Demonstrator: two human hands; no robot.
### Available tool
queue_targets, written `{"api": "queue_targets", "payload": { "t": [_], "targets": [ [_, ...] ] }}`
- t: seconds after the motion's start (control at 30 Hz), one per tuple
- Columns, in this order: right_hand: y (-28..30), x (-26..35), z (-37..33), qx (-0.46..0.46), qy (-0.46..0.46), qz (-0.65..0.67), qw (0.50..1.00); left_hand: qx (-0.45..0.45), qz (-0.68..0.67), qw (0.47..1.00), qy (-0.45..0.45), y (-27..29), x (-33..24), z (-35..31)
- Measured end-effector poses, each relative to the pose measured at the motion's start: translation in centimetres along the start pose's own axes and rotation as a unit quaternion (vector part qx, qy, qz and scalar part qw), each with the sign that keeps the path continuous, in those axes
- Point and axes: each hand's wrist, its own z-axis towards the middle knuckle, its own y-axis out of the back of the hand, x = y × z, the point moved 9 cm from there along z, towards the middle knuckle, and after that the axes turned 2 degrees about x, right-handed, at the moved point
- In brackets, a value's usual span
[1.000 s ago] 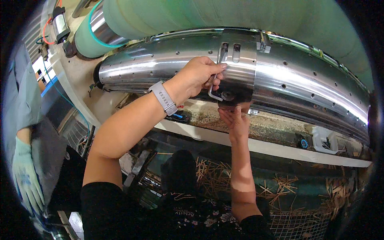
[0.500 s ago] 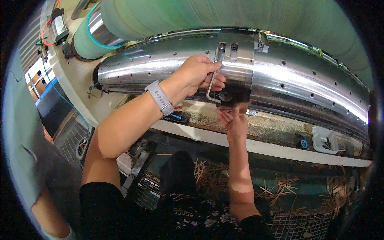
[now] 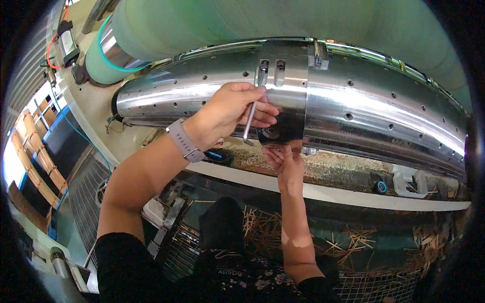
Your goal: The person uses an Allen key to loosen and tighten bolts on a large cylindrical metal component. They remove a metal bracket, reposition it, and then reattach it to the cylinder, securing it with bolts.
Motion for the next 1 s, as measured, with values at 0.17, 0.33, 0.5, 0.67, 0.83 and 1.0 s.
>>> {"api": "queue_targets", "payload": {
  "t": [0.17,0.33,0.5,0.67,0.83,1.0],
  "targets": [
    [0.0,-0.4,-0.3,-0.014,-0.016,-0.015,1.0,0.021,0.04,0.999,0.029,0.9,-0.1,-0.3],
    [0.1,0.3,-0.4,-0.011,0.013,-0.028,0.999,-0.015,-0.036,0.999,-0.022,0.6,-0.2,-0.9],
    [-0.1,-0.4,-0.6,-0.016,-0.008,-0.009,1.0,-0.01,-0.062,0.994,-0.095,1.0,-0.2,-0.8],
    [0.2,-0.1,-0.5,-0.031,-0.004,-0.008,0.999,0.037,-0.039,0.997,-0.049,0.7,0.3,0.0],
    [0.5,-0.2,-0.5,-0.048,-0.006,-0.017,0.999,0.06,-0.062,0.993,-0.077,-0.4,0.5,0.5],
    [0.6,-0.2,-0.2,-0.048,0.024,-0.034,0.998,0.004,-0.078,0.989,-0.128,-0.5,0.3,0.2]
  ]
}}
